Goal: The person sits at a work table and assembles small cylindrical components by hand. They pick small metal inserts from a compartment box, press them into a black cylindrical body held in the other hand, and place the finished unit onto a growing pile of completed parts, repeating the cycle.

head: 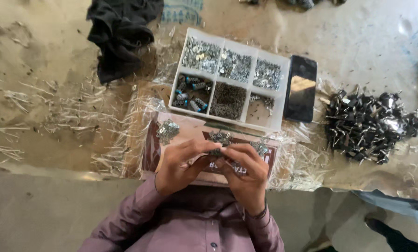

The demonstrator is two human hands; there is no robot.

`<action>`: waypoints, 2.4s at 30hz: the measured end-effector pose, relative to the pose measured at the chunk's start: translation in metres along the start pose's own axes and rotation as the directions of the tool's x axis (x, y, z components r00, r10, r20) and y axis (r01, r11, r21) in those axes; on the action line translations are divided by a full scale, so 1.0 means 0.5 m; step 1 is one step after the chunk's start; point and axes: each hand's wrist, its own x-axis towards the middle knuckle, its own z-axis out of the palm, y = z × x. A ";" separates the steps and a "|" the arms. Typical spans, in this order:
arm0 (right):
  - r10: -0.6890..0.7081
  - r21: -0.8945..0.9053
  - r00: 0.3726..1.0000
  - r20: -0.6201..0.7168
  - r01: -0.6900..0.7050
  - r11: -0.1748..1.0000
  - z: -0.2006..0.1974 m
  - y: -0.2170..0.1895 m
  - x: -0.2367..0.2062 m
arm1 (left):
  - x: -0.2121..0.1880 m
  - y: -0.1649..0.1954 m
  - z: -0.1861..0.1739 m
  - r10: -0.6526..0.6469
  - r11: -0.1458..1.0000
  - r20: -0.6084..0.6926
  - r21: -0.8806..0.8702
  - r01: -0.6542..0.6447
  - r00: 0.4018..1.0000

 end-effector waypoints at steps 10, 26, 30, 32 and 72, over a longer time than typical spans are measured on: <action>0.068 0.029 0.997 0.029 -0.068 0.997 0.004 -0.019 0.018 | 0.014 0.001 -0.023 -0.101 0.965 0.089 -0.232 0.120 0.991; 0.198 0.150 0.977 0.076 -0.207 0.967 0.048 -0.006 -0.037 | -0.029 0.017 -0.059 -0.127 0.968 0.001 -0.220 0.124 0.992; 0.314 0.225 0.943 0.111 -0.332 0.916 0.074 -0.008 -0.054 | -0.049 0.025 -0.076 -0.130 0.990 -0.038 -0.067 0.128 0.991; 0.246 0.085 0.966 0.086 -0.253 0.964 0.082 -0.007 -0.057 | -0.056 0.026 -0.083 -0.159 0.987 -0.031 -0.038 0.157 0.987; 0.252 0.209 0.967 -0.035 -0.239 0.948 0.043 0.027 -0.057 | -0.018 0.031 -0.094 -0.024 0.835 0.122 0.548 -0.047 0.992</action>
